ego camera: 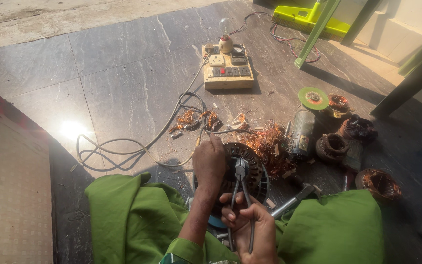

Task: The person sits on the floor and uses pliers to remove copper windings from a motor stator. They then use a brush to clean an angle grinder and proceed to grind the surface of a motor rotor, creating sparks.

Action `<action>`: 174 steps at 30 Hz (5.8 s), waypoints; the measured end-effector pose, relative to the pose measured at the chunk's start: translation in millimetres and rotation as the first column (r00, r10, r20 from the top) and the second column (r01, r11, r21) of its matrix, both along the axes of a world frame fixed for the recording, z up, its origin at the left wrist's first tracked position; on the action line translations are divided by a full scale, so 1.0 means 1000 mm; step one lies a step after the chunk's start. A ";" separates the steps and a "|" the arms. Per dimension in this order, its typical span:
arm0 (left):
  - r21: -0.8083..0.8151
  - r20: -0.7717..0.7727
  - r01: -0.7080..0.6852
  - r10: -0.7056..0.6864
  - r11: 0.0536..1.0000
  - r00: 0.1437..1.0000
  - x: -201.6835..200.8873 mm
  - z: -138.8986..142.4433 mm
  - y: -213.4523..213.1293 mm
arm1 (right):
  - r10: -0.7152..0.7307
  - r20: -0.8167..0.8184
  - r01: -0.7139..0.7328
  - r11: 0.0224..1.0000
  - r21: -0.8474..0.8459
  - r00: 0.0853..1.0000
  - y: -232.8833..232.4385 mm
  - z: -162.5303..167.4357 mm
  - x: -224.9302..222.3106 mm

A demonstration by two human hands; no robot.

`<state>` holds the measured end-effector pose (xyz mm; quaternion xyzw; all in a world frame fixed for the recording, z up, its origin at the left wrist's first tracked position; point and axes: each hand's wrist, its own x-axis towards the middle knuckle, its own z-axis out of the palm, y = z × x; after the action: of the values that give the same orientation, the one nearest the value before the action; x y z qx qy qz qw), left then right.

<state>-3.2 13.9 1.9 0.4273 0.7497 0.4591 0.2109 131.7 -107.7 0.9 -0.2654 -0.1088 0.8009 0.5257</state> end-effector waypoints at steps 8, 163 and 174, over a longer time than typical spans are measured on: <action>0.009 0.031 -0.028 0.027 1.000 0.999 0.003 0.000 0.000 | 0.040 0.021 -0.040 0.999 -0.033 0.999 -0.002 0.005 0.002; 0.253 0.337 0.292 -0.367 0.922 0.867 -0.027 -0.009 -0.012 | -0.594 0.744 -0.414 0.620 0.666 0.307 0.065 0.017 0.018; 0.230 0.367 0.282 -0.351 0.931 0.861 -0.027 -0.010 -0.012 | -0.669 0.707 -0.417 0.589 0.692 0.229 0.064 0.011 0.018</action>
<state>-30.2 1.8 -7.7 0.4578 0.5681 0.5574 0.3962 149.8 -43.3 12.1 -0.4406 -0.7215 0.2559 0.4689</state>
